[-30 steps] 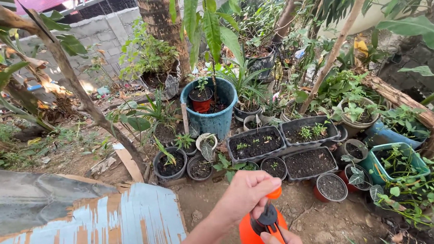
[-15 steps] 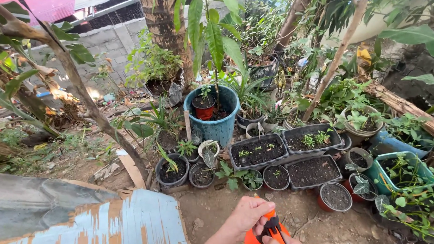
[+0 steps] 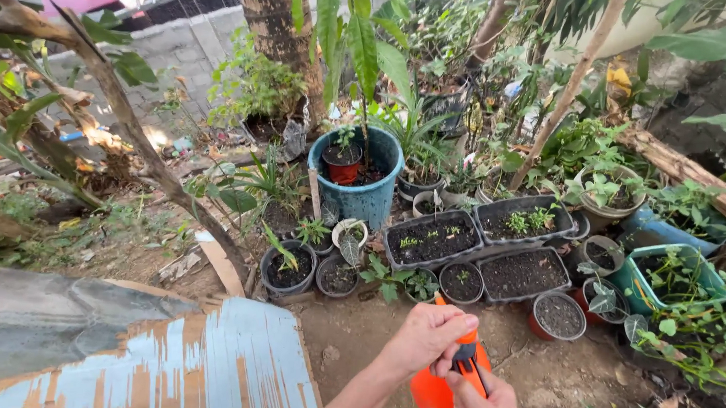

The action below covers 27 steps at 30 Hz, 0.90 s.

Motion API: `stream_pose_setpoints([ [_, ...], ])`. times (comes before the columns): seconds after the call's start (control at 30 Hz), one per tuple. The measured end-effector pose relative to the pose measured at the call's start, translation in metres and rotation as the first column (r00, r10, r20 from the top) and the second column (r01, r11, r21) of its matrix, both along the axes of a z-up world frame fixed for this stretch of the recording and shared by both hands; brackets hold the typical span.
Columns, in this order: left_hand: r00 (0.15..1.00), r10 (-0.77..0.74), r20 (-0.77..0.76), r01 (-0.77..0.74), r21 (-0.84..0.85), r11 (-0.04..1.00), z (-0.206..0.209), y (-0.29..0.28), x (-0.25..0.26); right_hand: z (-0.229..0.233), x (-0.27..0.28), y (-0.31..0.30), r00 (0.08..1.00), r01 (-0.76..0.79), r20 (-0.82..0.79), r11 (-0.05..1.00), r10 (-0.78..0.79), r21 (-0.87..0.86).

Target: Watering potted plants in a garden using a handheld pressure sprayer

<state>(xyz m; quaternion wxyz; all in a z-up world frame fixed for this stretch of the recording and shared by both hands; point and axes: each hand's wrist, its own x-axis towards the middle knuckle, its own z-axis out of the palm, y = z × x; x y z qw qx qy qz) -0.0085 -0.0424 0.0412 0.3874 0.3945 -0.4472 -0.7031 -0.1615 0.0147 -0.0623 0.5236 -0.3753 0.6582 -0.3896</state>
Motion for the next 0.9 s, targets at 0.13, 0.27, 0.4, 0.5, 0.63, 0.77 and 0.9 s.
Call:
stream_pose_setpoints([
  [0.13, 0.998, -0.001, 0.070, -0.009, 0.137, 0.991, -0.037, -0.008, 0.000, 0.021, 0.009, -0.001, 0.980, 0.029, 0.194, 0.999, -0.035, 0.033],
  [0.27, 0.992, 0.002, 0.126, -0.019, 0.136, 0.990, -0.049, -0.006, -0.005, 0.043, 0.020, -0.005, 0.950, 0.255, 0.117, 0.934, -0.291, 0.252],
  [0.4, 0.984, 0.169, 0.047, -0.173, 0.077, 0.982, -0.026, 0.019, -0.006, 0.007, 0.008, 0.002, 0.936, 0.256, 0.201, 0.950, -0.290, 0.178],
  [0.5, 0.913, 0.406, 0.023, -0.406, 0.130, 0.905, -0.039, 0.038, 0.001, 0.023, 0.020, 0.007, 0.920, 0.261, 0.262, 0.955, -0.290, 0.143],
  [0.63, 0.884, 0.461, 0.081, -0.467, 0.213, 0.858, -0.125, 0.047, 0.009, 0.054, 0.033, 0.010, 0.916, 0.280, 0.243, 0.942, -0.319, 0.185],
  [0.77, 0.850, 0.491, 0.191, -0.524, 0.214, 0.824, -0.154, 0.046, 0.009, 0.049, 0.031, 0.019, 0.918, 0.305, 0.197, 0.930, -0.345, 0.205],
  [0.9, 0.868, 0.456, 0.194, -0.492, 0.226, 0.841, -0.100, 0.031, 0.010, 0.022, 0.009, 0.025, 0.935, 0.234, 0.219, 0.949, -0.280, 0.213],
])
